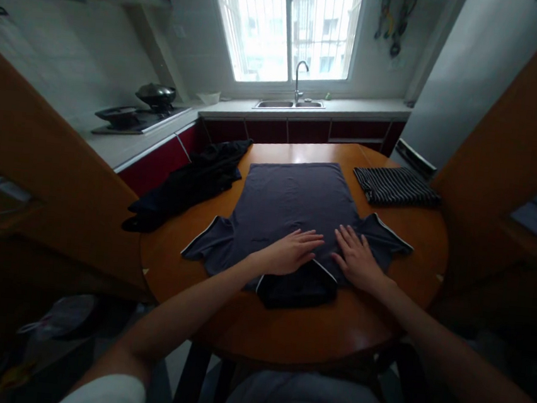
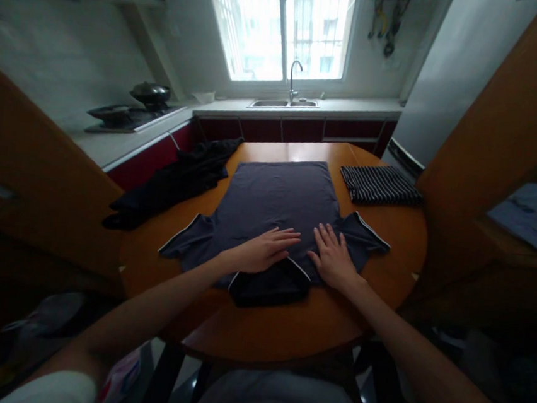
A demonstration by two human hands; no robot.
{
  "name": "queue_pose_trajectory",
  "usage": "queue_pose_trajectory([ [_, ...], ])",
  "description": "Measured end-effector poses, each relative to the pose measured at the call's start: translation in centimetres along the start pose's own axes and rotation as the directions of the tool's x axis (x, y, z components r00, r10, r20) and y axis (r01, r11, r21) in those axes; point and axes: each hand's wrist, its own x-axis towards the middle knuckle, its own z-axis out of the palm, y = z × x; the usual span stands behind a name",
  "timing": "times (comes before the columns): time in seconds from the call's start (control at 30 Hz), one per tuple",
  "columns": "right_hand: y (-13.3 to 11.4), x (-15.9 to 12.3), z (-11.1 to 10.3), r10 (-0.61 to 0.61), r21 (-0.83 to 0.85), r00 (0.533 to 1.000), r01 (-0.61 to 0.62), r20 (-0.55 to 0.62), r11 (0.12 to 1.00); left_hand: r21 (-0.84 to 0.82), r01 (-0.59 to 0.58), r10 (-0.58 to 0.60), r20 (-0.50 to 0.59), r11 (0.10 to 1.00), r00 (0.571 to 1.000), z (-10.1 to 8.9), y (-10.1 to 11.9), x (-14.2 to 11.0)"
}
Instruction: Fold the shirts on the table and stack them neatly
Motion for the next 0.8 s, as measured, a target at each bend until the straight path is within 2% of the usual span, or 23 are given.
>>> queue_pose_trajectory([
  [0.1, 3.1, -2.3, 0.3, 0.047, -0.107, 0.995, -0.037, 0.087, 0.994, 0.018, -0.079, 0.076, 0.124, 0.997, 0.989, 1.3, 0.1, 1.5],
  [0.27, 4.8, -3.8, -0.5, 0.107, -0.145, 0.993, -0.099, 0.051, 0.985, 0.103, -0.126, 0.113, 0.120, 0.987, 0.986, 2.9, -0.2, 1.3],
  [0.4, 3.7, -2.4, -0.8, 0.139, -0.130, 0.989, -0.143, -0.041, 0.981, 0.137, -0.134, 0.118, 0.122, 0.981, 0.985, 2.9, -0.3, 1.0],
  [0.53, 1.9, 0.4, 0.1, 0.110, -0.092, 0.994, -0.109, 0.010, 0.990, 0.160, -0.141, 0.122, 0.124, 0.977, 0.985, 2.8, -0.2, 1.2],
  [0.6, 1.7, 1.5, 0.6, 0.120, -0.090, 0.992, -0.115, 0.044, 0.989, 0.166, -0.138, 0.119, 0.121, 0.976, 0.986, 2.8, -0.3, 1.2],
  [0.7, 3.2, 1.9, 0.6, 0.222, -0.108, 0.973, -0.214, 0.060, 0.971, 0.156, -0.145, 0.131, 0.101, 0.977, 0.986, 2.8, -0.4, 1.1],
  [0.8, 6.1, 1.0, -0.1, 0.367, -0.150, 0.930, -0.358, 0.037, 0.922, 0.149, -0.154, 0.142, 0.090, 0.977, 0.986, 2.9, -0.6, 1.1],
])
